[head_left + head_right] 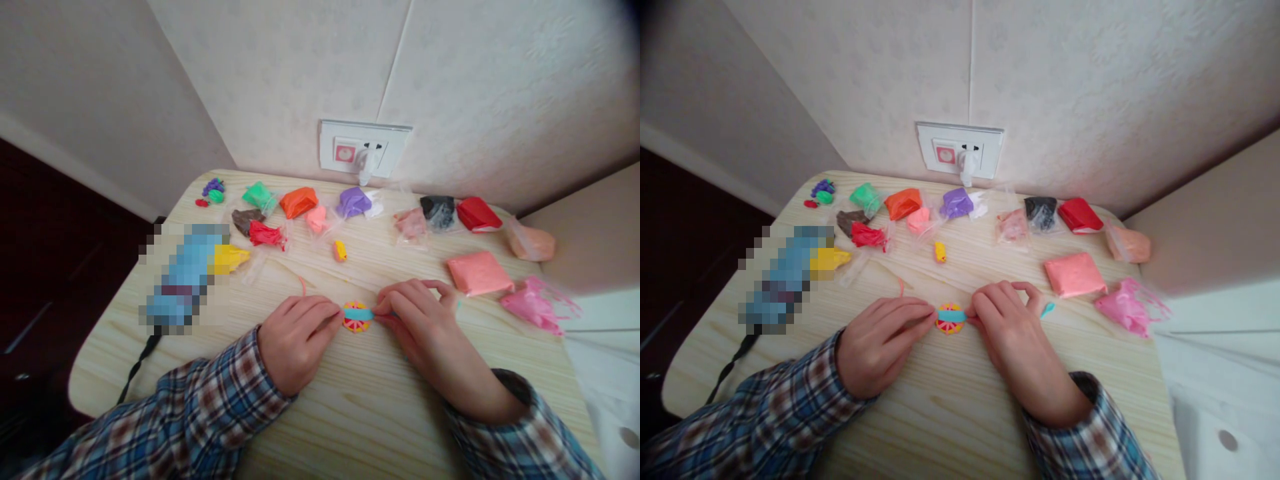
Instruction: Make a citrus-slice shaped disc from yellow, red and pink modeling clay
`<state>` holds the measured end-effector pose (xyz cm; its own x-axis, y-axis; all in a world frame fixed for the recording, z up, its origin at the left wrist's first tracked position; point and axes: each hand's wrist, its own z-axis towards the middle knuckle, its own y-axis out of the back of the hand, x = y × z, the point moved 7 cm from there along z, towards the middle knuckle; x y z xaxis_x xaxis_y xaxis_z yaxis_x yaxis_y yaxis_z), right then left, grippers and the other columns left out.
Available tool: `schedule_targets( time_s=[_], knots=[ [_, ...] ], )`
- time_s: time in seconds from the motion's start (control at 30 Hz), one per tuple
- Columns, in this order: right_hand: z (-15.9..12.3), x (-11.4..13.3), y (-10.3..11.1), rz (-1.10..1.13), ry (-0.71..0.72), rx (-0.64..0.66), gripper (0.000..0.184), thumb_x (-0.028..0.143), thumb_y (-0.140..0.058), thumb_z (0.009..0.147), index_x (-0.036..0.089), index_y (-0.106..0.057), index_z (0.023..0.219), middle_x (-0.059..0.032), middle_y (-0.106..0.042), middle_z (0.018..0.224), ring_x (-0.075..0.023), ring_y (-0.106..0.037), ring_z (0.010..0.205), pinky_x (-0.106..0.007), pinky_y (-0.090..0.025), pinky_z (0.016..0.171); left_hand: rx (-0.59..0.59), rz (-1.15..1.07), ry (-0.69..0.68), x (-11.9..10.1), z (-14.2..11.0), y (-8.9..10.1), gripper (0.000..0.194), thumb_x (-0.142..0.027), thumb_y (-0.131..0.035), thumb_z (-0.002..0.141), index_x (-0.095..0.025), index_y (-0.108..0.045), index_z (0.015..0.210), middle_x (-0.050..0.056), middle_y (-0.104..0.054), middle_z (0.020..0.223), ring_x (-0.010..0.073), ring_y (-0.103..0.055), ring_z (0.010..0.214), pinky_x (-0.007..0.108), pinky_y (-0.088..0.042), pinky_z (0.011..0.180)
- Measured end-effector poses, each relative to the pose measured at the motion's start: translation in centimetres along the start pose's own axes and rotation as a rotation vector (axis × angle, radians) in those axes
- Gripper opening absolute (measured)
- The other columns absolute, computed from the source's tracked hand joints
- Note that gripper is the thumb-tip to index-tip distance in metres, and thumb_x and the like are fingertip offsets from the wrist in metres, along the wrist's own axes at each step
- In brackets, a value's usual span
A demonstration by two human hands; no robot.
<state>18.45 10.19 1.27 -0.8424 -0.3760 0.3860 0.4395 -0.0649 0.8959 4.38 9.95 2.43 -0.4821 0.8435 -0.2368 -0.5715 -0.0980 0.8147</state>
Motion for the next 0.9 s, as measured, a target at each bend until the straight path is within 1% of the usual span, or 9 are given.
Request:
schedule_targets(
  time_s=[0.1,0.23,0.33,0.47,0.6,0.7,0.77,0.9],
  knots=[
    [-0.1,0.2,0.0,-0.047,0.001,0.016,0.017,0.015,-0.04,0.09,0.02,-0.053,0.081,-0.0017,-0.062,0.085,-0.0172,-0.054,0.083,-0.037,-0.024,0.086,-0.038,-0.015,0.0,0.2,-0.1,0.0,0.028,-0.009,-0.037,0.089,-0.012,-0.063,0.099,0.008,-0.069,0.09,0.017,-0.063,0.089,0.031,-0.052,0.072],
    [-0.4,0.5,0.3,0.015,0.005,-0.001,0.02,0.015,-0.037,0.09,0.021,-0.053,0.081,-0.0008,-0.062,0.084,-0.0162,-0.054,0.082,-0.036,-0.025,0.086,-0.133,-0.058,-0.041,0.1,-0.4,0.4,0.026,-0.011,-0.038,0.09,-0.013,-0.064,0.096,0.007,-0.07,0.089,0.0165,-0.063,0.089,0.031,-0.051,0.071],
    [-0.6,0.8,0.5,0.041,0.001,-0.019,0.024,0.013,-0.033,0.09,0.021,-0.053,0.08,-0.0002,-0.062,0.081,-0.0153,-0.054,0.08,-0.036,-0.024,0.085,-0.142,-0.062,-0.048,-0.1,-0.4,0.4,0.026,-0.01,-0.039,0.09,-0.013,-0.064,0.096,0.007,-0.071,0.091,0.017,-0.063,0.089,0.032,-0.05,0.071],
    [-0.7,1.0,0.8,0.038,0.008,-0.017,0.021,0.018,-0.037,0.092,0.022,-0.054,0.08,0.0006,-0.063,0.082,-0.0153,-0.054,0.08,-0.036,-0.023,0.085,-0.116,-0.074,-0.028,-0.3,-0.3,0.5,0.025,-0.011,-0.04,0.09,-0.013,-0.064,0.096,0.006,-0.071,0.089,0.0172,-0.063,0.088,0.032,-0.05,0.071],
    [-0.5,1.1,1.1,0.03,0.019,-0.025,0.018,0.026,-0.039,0.093,0.022,-0.054,0.084,0.0,-0.063,0.084,-0.0164,-0.055,0.081,-0.036,-0.024,0.084,-0.048,-0.092,-0.019,-0.3,-0.2,0.6,0.026,-0.01,-0.04,0.088,-0.012,-0.062,0.102,0.008,-0.07,0.096,0.0188,-0.062,0.092,0.034,-0.05,0.073],
    [-0.5,0.9,1.0,0.019,0.003,-0.008,0.019,0.031,-0.039,0.093,0.021,-0.054,0.085,-0.0012,-0.063,0.086,-0.0173,-0.055,0.082,-0.036,-0.025,0.084,0.0,-0.075,0.001,-0.1,0.1,0.8,0.029,-0.007,-0.041,0.085,-0.012,-0.06,0.106,0.009,-0.069,0.099,0.0188,-0.061,0.094,0.034,-0.051,0.076],
    [-0.6,0.8,0.9,0.026,-0.011,0.002,0.02,0.031,-0.039,0.093,0.021,-0.055,0.086,-0.0008,-0.063,0.085,-0.017,-0.055,0.081,-0.037,-0.025,0.084,0.025,-0.049,0.026,0.2,0.4,0.8,0.025,-0.009,-0.045,0.085,-0.012,-0.061,0.103,0.008,-0.069,0.096,0.0186,-0.062,0.091,0.033,-0.051,0.076],
    [-0.6,0.5,1.0,0.034,-0.023,-0.004,0.02,0.028,-0.038,0.093,0.023,-0.056,0.084,0.0005,-0.063,0.081,-0.0161,-0.055,0.078,-0.036,-0.025,0.083,0.073,-0.023,0.073,0.5,1.0,0.8,0.012,-0.015,-0.054,0.085,-0.013,-0.065,0.09,0.005,-0.069,0.085,0.0173,-0.063,0.08,0.031,-0.052,0.071]
  ],
)
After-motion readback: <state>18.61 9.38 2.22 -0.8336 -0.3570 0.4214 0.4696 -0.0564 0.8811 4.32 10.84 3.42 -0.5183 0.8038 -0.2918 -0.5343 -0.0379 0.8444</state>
